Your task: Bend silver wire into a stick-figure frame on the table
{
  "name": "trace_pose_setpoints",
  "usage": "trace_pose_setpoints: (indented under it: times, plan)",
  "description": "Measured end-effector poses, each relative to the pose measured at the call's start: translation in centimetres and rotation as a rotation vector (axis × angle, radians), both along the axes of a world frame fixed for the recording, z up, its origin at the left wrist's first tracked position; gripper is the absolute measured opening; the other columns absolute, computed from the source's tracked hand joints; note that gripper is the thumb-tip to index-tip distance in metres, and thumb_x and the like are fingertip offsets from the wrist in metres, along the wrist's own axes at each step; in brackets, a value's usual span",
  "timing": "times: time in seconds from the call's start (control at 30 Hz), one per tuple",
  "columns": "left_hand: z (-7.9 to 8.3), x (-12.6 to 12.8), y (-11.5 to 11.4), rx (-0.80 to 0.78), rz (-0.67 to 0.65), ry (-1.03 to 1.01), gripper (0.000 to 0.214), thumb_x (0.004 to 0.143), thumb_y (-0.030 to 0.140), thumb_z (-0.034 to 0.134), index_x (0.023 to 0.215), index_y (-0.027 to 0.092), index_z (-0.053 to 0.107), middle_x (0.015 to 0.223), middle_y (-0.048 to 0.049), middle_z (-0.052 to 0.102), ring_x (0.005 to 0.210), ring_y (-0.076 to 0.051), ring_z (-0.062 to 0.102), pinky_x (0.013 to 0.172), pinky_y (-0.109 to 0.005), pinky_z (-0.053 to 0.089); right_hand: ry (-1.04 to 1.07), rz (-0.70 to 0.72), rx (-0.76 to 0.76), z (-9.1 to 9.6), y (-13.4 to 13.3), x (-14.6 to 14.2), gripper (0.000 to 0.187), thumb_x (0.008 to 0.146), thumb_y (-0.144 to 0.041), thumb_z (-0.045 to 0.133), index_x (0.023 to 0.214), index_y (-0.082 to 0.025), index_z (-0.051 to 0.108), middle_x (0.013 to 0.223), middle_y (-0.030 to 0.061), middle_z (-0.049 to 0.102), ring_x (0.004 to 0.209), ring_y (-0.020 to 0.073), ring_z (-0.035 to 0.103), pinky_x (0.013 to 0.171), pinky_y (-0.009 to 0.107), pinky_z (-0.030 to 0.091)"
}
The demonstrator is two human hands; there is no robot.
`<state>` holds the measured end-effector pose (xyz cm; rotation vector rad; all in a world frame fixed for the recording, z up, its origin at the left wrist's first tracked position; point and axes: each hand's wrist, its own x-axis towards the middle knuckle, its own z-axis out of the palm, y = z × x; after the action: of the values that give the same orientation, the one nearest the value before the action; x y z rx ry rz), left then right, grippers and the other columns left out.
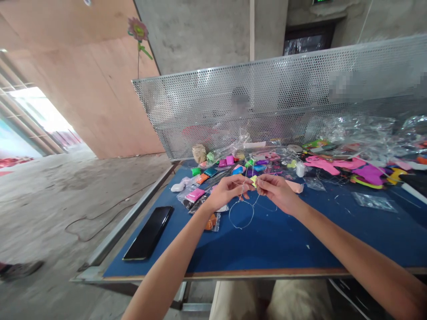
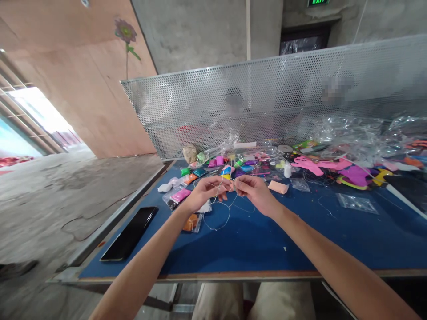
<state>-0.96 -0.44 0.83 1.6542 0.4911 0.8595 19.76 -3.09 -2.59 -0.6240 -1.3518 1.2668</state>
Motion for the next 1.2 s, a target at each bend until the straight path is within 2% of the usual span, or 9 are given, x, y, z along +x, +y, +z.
trace_pose_setpoints:
  times: [0.07, 0.17, 0.3, 0.4, 0.53, 0.67, 0.77, 0.9, 1.2]
  plan:
    - [-0.2, 0.5, -0.3, 0.078, 0.020, 0.038, 0.032, 0.080, 0.034, 0.075, 0.104, 0.014, 0.065, 0.090, -0.0069, 0.070, 0.069, -0.014, 0.068, 0.064, -0.024, 0.053, -0.066, -0.078, 0.025, -0.1, 0.1, -0.1, 0.018, 0.084, -0.037, 0.072, 0.083, -0.019, 0.071, 0.073, 0.0002, 0.059, 0.065, 0.0120, 0.047, 0.062, 0.028, 0.036]
    - [-0.5, 0.9, -0.4, 0.079, 0.073, 0.059, 0.034, 0.077, 0.033, 0.078, 0.101, 0.015, 0.063, 0.083, -0.0034, 0.067, 0.066, -0.012, 0.065, 0.063, -0.024, 0.052, -0.165, -0.166, 0.050, -0.1, 0.1, -0.2, 0.021, 0.080, -0.039, 0.074, 0.085, -0.019, 0.073, 0.075, 0.0011, 0.063, 0.066, 0.0131, 0.050, 0.062, 0.028, 0.038]
    - [-0.7, 1.1, -0.2, 0.094, 0.090, 0.072, 0.037, 0.078, 0.036, 0.076, 0.106, 0.015, 0.064, 0.085, -0.0043, 0.067, 0.067, -0.011, 0.061, 0.063, -0.026, 0.052, -0.184, -0.207, 0.054, 0.1, -0.1, -0.3, 0.021, 0.079, -0.041, 0.075, 0.084, -0.020, 0.073, 0.073, 0.0001, 0.063, 0.067, 0.0137, 0.052, 0.062, 0.028, 0.040]
    - [-0.8, 1.0, 0.0, 0.148, 0.079, 0.062, 0.032, 0.081, 0.037, 0.074, 0.103, 0.015, 0.067, 0.086, -0.0050, 0.067, 0.068, -0.011, 0.057, 0.060, -0.023, 0.047, -0.208, -0.167, 0.056, 0.0, 0.0, -0.2, 0.024, 0.083, -0.043, 0.071, 0.085, -0.020, 0.073, 0.074, 0.0012, 0.065, 0.069, 0.0150, 0.054, 0.066, 0.029, 0.043]
    - [-1.0, 0.9, 0.3, 0.115, 0.092, 0.014, 0.030, 0.083, 0.036, 0.072, 0.103, 0.015, 0.067, 0.080, -0.0035, 0.065, 0.068, -0.011, 0.055, 0.059, -0.022, 0.041, -0.262, -0.149, 0.084, 0.0, 0.0, -0.2, 0.027, 0.087, -0.046, 0.065, 0.086, -0.020, 0.073, 0.079, 0.0035, 0.069, 0.077, 0.0179, 0.058, 0.074, 0.031, 0.045]
    - [-1.1, 0.9, 0.4, 0.128, 0.085, 0.017, 0.029, 0.085, 0.037, 0.070, 0.103, 0.015, 0.066, 0.077, -0.0022, 0.063, 0.064, -0.009, 0.051, 0.058, -0.022, 0.037, -0.284, -0.139, 0.106, 0.3, -0.3, -0.2, 0.027, 0.089, -0.045, 0.062, 0.084, -0.021, 0.071, 0.077, 0.0023, 0.068, 0.073, 0.0170, 0.057, 0.071, 0.031, 0.044]
    - [-1.3, 0.9, 0.4, 0.175, 0.094, 0.041, 0.028, 0.085, 0.039, 0.069, 0.101, 0.015, 0.067, 0.078, -0.0023, 0.063, 0.064, -0.009, 0.051, 0.059, -0.022, 0.039, -0.304, -0.128, 0.137, 0.5, -0.6, -0.3, 0.028, 0.092, -0.042, 0.059, 0.077, -0.020, 0.069, 0.073, 0.0014, 0.066, 0.070, 0.0162, 0.055, 0.069, 0.030, 0.042]
    - [-1.5, 0.9, 0.4, 0.266, 0.181, 0.082, 0.032, 0.083, 0.041, 0.070, 0.101, 0.015, 0.069, 0.093, -0.0071, 0.069, 0.076, -0.014, 0.058, 0.066, -0.025, 0.044, -0.304, -0.100, 0.163, 0.6, -0.7, -0.3, 0.031, 0.094, -0.037, 0.056, 0.071, -0.019, 0.068, 0.070, 0.0014, 0.065, 0.069, 0.0160, 0.055, 0.069, 0.031, 0.041]
    - [-1.7, 0.7, 0.6, 0.462, 0.255, 0.094, 0.023, 0.085, 0.038, 0.070, 0.094, 0.018, 0.074, 0.094, -0.0078, 0.072, 0.079, -0.016, 0.061, 0.069, -0.026, 0.046, -0.084, 0.083, -0.058, 0.1, -0.4, -0.5, 0.028, 0.085, -0.038, 0.066, 0.067, -0.017, 0.067, 0.065, 0.0026, 0.062, 0.060, 0.0150, 0.055, 0.064, 0.031, 0.041]
